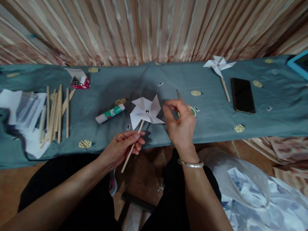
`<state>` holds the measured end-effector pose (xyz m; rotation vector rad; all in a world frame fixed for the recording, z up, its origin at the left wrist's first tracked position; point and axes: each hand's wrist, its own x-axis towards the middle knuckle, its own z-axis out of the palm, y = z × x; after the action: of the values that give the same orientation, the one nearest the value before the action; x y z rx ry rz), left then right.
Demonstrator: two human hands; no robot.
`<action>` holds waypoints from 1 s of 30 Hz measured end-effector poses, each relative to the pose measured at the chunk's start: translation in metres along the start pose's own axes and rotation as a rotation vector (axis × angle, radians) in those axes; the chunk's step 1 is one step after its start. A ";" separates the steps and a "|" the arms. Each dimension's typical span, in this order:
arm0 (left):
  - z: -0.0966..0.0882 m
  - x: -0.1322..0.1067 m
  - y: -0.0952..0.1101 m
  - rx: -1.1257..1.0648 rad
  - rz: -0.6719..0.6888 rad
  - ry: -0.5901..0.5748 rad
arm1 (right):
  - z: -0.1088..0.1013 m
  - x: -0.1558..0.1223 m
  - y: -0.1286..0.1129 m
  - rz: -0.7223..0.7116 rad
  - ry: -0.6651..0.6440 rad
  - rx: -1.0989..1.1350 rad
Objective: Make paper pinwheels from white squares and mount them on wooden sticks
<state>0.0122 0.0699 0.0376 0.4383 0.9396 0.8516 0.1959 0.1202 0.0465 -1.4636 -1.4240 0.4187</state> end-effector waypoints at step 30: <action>0.005 -0.017 -0.028 -0.157 -0.404 0.111 | -0.003 -0.024 -0.013 -0.316 -0.625 -0.558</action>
<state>0.0234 0.0398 0.0302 0.0599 1.0113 0.5777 0.1858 0.0950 0.0489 -1.5607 -2.3798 0.2986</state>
